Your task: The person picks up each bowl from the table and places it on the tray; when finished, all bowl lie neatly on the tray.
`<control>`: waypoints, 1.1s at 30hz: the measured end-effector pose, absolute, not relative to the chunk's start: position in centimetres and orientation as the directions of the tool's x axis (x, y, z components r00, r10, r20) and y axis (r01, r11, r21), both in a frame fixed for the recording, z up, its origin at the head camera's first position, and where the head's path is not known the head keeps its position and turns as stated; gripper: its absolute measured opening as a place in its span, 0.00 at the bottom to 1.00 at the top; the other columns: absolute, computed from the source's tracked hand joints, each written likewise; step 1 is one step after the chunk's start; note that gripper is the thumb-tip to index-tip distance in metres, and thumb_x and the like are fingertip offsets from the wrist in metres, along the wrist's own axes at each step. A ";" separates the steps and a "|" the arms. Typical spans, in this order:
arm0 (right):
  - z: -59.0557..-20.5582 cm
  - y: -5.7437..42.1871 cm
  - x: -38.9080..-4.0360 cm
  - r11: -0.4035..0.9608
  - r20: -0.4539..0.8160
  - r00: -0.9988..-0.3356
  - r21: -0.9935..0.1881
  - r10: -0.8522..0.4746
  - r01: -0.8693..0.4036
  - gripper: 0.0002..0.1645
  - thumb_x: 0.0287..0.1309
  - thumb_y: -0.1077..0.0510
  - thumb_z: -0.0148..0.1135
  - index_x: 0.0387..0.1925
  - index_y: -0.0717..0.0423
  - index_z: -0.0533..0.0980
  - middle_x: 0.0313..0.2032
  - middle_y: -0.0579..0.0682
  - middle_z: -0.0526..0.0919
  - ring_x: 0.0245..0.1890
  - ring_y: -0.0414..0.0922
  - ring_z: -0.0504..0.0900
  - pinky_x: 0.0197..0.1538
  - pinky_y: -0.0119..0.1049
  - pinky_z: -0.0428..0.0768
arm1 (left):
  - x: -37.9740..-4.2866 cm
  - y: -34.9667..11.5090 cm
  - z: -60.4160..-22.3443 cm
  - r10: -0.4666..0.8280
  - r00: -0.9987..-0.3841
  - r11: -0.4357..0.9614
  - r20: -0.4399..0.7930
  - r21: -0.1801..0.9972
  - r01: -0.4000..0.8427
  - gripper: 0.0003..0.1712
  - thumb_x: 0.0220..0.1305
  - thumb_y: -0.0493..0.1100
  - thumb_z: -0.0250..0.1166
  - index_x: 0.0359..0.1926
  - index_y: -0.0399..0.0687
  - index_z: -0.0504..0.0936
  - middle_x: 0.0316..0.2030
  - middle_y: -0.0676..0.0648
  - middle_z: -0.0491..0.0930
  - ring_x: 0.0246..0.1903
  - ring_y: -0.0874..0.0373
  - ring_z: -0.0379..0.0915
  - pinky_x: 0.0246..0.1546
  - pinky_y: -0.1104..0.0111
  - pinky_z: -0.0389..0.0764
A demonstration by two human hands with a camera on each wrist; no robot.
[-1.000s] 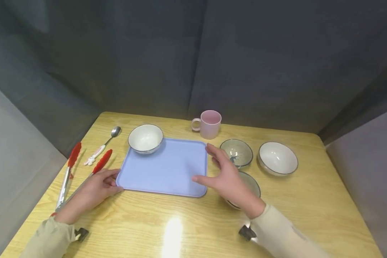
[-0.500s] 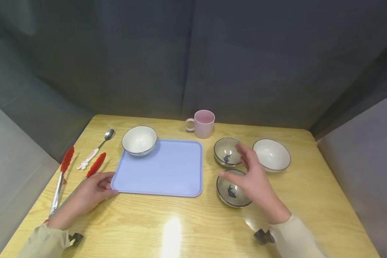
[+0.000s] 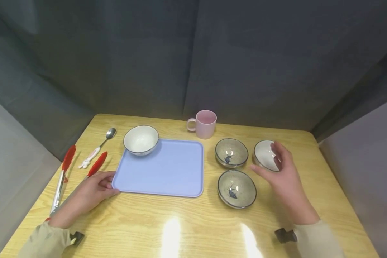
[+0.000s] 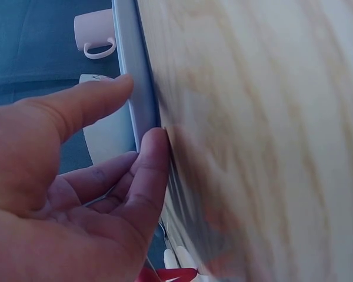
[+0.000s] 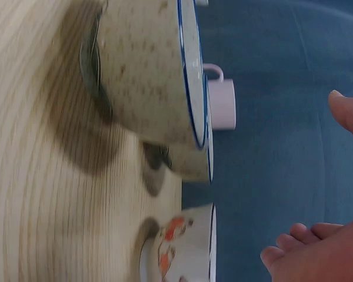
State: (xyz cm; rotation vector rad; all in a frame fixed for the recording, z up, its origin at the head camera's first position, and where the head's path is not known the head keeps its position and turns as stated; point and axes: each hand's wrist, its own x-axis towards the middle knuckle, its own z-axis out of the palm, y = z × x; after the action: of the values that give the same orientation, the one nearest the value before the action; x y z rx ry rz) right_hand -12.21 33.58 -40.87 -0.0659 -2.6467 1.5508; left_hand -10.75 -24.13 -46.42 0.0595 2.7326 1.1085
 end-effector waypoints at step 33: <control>-46.2 39.8 -15.5 0.476 -0.046 -0.968 -0.864 0.248 0.163 0.74 0.74 0.46 0.74 0.91 0.53 0.26 0.91 0.63 0.29 0.92 0.63 0.31 0.91 0.62 0.41 | -10.7 -24.2 -46.6 0.113 -0.981 0.699 -0.157 0.714 -0.034 0.42 0.65 0.39 0.83 0.74 0.27 0.76 0.55 0.37 0.86 0.45 0.56 0.83 0.38 0.75 0.84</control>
State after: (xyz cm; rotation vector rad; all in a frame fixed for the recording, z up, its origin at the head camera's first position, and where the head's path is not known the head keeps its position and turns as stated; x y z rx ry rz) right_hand -15.55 39.82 -46.23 -0.3661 -2.6244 1.5223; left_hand -10.67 -24.23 -46.62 0.0640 2.7183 1.1483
